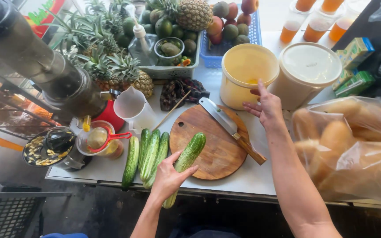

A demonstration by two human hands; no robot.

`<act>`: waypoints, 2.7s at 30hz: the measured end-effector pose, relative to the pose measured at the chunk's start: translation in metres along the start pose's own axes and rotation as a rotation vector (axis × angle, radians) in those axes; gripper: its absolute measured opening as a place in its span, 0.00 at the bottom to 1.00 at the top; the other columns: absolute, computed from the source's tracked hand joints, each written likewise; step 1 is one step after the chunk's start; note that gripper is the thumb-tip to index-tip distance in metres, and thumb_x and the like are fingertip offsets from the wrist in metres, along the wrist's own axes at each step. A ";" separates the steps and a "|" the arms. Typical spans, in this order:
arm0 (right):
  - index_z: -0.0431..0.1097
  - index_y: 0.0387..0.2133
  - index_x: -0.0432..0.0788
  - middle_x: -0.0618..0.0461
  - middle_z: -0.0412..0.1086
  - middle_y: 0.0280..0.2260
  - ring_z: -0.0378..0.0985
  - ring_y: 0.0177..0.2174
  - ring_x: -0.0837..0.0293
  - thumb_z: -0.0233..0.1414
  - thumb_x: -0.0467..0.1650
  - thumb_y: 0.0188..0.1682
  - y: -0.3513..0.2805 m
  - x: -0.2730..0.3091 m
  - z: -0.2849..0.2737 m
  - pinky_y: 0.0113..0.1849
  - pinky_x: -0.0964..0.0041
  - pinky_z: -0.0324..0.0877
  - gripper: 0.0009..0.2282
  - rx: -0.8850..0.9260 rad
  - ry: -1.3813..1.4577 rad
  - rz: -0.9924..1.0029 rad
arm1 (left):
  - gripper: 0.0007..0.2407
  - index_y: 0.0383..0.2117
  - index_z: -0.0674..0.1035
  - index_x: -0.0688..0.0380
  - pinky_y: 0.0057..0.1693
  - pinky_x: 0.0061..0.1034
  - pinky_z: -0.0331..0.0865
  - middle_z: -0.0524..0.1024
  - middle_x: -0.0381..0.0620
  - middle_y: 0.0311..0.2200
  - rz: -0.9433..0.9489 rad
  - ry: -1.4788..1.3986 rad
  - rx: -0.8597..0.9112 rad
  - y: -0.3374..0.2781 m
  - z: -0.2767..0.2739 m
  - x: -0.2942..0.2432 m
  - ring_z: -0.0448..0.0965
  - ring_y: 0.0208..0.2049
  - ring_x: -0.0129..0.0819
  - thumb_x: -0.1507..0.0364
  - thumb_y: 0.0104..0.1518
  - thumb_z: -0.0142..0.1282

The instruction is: Washing cucumbers in a sink and then slicing them into thin strips on a wooden cutting board.

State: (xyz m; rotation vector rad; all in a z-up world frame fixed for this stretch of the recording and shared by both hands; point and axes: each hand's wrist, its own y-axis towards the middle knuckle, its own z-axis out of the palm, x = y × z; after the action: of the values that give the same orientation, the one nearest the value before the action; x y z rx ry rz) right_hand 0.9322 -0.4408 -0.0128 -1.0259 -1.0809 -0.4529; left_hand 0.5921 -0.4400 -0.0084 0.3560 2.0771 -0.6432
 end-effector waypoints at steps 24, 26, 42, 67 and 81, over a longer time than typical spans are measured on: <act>0.70 0.35 0.40 0.48 0.76 0.30 0.85 0.26 0.53 0.49 0.33 0.44 0.126 0.050 0.129 0.34 0.66 0.84 0.10 -0.031 0.183 -0.388 | 0.30 0.54 0.80 0.49 0.58 0.14 0.72 0.84 0.36 0.50 -0.043 -0.158 0.134 0.029 -0.047 0.028 0.83 0.49 0.19 0.62 0.37 0.73; 0.68 0.38 0.41 0.46 0.78 0.28 0.83 0.23 0.55 0.49 0.35 0.43 0.133 0.043 0.134 0.31 0.67 0.84 0.13 -0.106 0.244 -0.278 | 0.30 0.54 0.80 0.52 0.58 0.15 0.72 0.84 0.39 0.51 0.048 -0.201 0.130 0.029 -0.048 0.029 0.83 0.51 0.20 0.62 0.39 0.73; 0.71 0.55 0.52 0.47 0.72 0.49 0.69 0.53 0.47 0.51 0.47 0.46 -0.028 -0.096 -0.028 0.56 0.53 0.59 0.25 0.088 -1.150 -0.384 | 0.29 0.54 0.76 0.42 0.58 0.29 0.72 0.80 0.51 0.51 -0.010 -0.079 0.228 0.073 -0.011 0.001 0.81 0.53 0.36 0.56 0.42 0.68; 0.61 0.56 0.39 0.48 0.73 0.28 0.77 0.31 0.50 0.55 0.29 0.56 -0.109 -0.076 -0.090 0.41 0.55 0.70 0.17 -0.152 -0.677 -0.730 | 0.29 0.59 0.73 0.45 0.60 0.45 0.64 0.74 0.47 0.51 0.604 0.687 0.123 0.190 0.091 0.027 0.72 0.57 0.48 0.57 0.48 0.66; 0.58 0.66 0.60 0.30 0.74 0.46 0.76 0.45 0.29 0.37 0.47 0.57 -0.166 -0.112 -0.043 0.48 0.37 0.68 0.24 0.043 -0.805 -0.193 | 0.24 0.56 0.76 0.39 0.59 0.42 0.67 0.74 0.42 0.52 0.926 0.541 0.091 0.209 0.114 0.047 0.74 0.56 0.43 0.57 0.52 0.66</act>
State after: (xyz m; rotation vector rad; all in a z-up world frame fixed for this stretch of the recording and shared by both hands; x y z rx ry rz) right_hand 0.7816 -0.5768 -0.0398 -1.0940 -1.9088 -0.1547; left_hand 0.7439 -0.3326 -0.1633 1.5577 2.0474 -0.0634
